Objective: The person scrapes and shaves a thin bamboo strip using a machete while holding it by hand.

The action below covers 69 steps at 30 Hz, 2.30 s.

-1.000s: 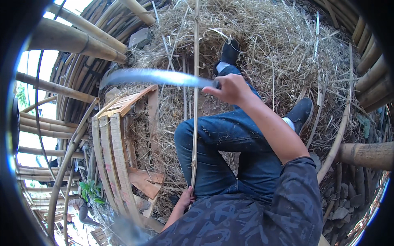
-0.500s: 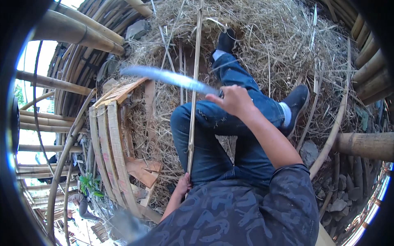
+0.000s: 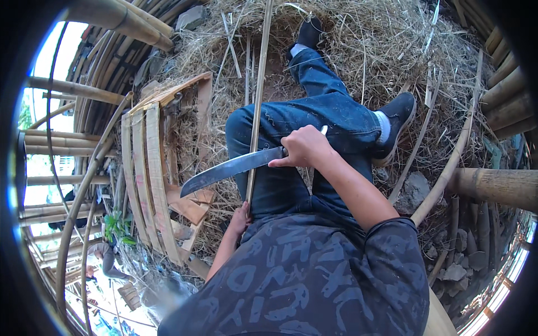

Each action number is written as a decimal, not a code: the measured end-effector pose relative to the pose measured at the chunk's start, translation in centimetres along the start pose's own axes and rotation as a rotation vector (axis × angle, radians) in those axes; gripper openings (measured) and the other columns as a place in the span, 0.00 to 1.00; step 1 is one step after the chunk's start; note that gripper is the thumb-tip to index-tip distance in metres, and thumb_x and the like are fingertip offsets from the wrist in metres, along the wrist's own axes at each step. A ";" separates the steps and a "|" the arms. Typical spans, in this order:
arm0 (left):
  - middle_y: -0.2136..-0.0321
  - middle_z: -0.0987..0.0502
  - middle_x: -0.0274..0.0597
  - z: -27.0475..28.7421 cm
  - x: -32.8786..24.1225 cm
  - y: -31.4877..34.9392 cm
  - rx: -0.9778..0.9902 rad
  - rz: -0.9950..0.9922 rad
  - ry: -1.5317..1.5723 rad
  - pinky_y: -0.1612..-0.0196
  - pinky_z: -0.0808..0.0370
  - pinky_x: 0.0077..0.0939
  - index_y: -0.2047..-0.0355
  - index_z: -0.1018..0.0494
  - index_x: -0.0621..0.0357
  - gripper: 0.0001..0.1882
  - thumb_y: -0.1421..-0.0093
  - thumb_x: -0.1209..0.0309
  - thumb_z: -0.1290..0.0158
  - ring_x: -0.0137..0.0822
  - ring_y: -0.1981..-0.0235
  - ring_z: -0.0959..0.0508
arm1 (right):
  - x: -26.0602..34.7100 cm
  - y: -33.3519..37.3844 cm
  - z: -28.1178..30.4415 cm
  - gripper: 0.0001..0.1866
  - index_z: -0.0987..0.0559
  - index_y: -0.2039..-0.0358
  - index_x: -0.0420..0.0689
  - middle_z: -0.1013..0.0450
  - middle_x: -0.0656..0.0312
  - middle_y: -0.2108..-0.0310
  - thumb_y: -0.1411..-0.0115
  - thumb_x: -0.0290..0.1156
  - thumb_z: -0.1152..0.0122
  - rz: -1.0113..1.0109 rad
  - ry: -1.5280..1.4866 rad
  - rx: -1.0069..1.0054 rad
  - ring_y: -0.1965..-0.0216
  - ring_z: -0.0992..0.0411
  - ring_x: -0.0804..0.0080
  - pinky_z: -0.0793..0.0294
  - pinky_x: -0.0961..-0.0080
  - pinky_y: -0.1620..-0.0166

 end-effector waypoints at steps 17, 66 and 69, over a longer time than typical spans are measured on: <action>0.86 0.46 0.21 -1.2 -2.9 3.9 0.144 -0.176 -0.101 0.82 0.49 0.17 0.85 0.43 0.47 0.24 0.32 0.53 0.59 0.18 0.85 0.47 | 2.5 9.1 -4.4 0.39 0.21 0.82 0.39 0.28 0.46 0.82 0.54 0.71 0.45 -0.099 -0.445 0.118 0.74 0.27 0.45 0.27 0.59 0.66; 0.87 0.33 0.57 -2.2 -6.7 5.5 -0.388 -0.793 -0.732 0.81 0.35 0.46 0.76 0.32 0.62 0.15 0.35 0.67 0.55 0.59 0.82 0.28 | -0.1 2.3 -1.1 0.38 0.30 0.88 0.45 0.30 0.56 0.88 0.55 0.73 0.49 -0.060 0.009 -0.325 0.82 0.27 0.55 0.29 0.63 0.78; 0.87 0.33 0.56 -2.2 -6.9 5.4 -0.385 -0.798 -0.702 0.82 0.35 0.45 0.76 0.31 0.62 0.14 0.35 0.67 0.55 0.58 0.82 0.28 | -0.5 2.8 0.0 0.39 0.27 0.88 0.45 0.29 0.56 0.88 0.56 0.75 0.50 -0.080 0.072 -0.357 0.83 0.26 0.59 0.29 0.67 0.80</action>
Point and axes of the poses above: each hand's wrist, its own y-axis away from the middle knuckle, its own z-axis out of the back of the hand, x = y × z, the point moved 10 cm from there along -y, towards the middle knuckle
